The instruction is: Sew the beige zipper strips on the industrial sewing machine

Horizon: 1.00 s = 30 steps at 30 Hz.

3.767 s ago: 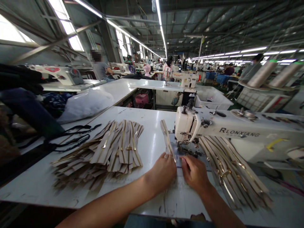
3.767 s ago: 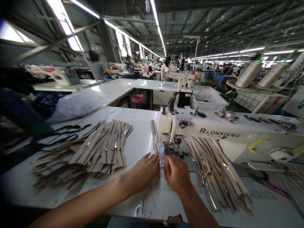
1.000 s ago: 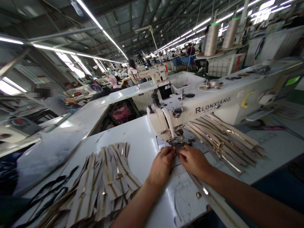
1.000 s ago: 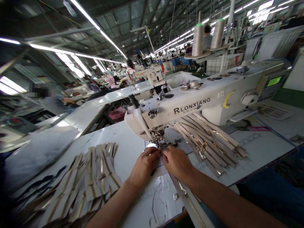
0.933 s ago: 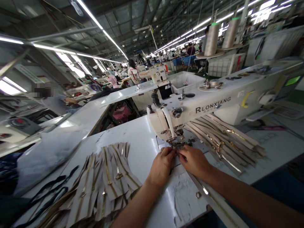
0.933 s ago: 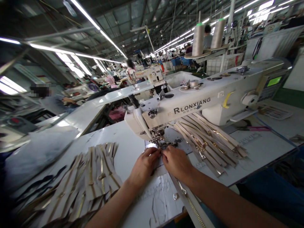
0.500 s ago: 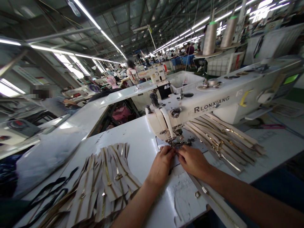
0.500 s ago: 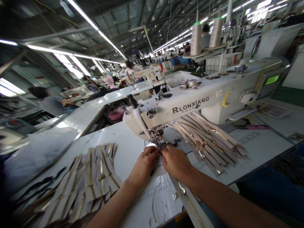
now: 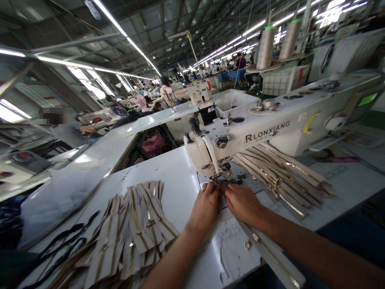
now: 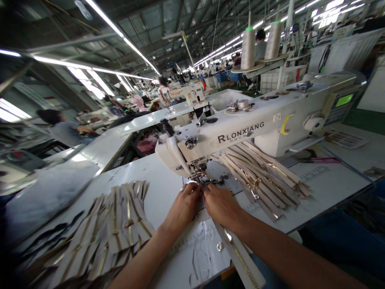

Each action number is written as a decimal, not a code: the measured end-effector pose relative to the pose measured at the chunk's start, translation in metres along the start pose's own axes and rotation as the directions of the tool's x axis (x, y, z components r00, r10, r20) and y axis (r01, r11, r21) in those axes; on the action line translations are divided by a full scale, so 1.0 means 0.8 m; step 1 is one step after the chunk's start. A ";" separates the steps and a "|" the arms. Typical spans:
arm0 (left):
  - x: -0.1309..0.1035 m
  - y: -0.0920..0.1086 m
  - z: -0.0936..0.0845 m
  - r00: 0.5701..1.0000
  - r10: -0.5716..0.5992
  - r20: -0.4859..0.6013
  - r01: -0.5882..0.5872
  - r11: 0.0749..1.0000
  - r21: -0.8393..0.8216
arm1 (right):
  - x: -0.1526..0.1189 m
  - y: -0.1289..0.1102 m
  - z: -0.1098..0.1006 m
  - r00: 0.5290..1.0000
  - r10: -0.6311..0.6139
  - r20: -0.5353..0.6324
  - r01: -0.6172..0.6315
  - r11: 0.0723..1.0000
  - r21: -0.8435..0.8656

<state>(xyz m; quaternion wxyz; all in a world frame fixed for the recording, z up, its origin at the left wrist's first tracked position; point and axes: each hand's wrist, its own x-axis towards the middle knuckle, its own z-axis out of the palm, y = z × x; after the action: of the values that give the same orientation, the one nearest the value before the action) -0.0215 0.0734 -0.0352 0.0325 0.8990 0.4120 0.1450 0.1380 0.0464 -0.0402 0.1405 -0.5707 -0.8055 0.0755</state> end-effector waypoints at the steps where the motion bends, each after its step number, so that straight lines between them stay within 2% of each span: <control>1: -0.001 0.000 0.000 1.000 0.001 -0.006 -0.001 1.000 -0.002 | 0.000 0.000 0.000 1.000 0.000 0.000 0.000 1.000 -0.001; 8: -0.005 -0.001 -0.001 0.999 0.024 -0.039 -0.024 1.000 -0.010 | 0.000 0.000 -0.004 1.000 0.003 0.007 -0.003 1.000 0.027; 16: -0.006 0.004 -0.001 0.999 0.004 -0.049 -0.004 1.000 -0.002 | -0.002 0.004 0.003 0.999 0.011 -0.045 -0.008 0.998 0.062; 24: -0.002 -0.001 0.000 0.999 0.007 -0.044 -0.009 0.999 -0.044 | -0.002 -0.002 0.001 1.000 0.010 -0.001 -0.010 1.000 0.014; 30: 0.001 -0.007 0.000 0.998 0.007 -0.059 -0.013 0.994 -0.107 | 0.002 -0.004 0.003 1.000 0.008 -0.014 -0.008 1.000 -0.002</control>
<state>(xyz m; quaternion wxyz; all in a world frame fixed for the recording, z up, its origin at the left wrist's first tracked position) -0.0249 0.0775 -0.0363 0.0680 0.8934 0.3999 0.1933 0.1340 0.0467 -0.0416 0.1451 -0.5744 -0.8024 0.0712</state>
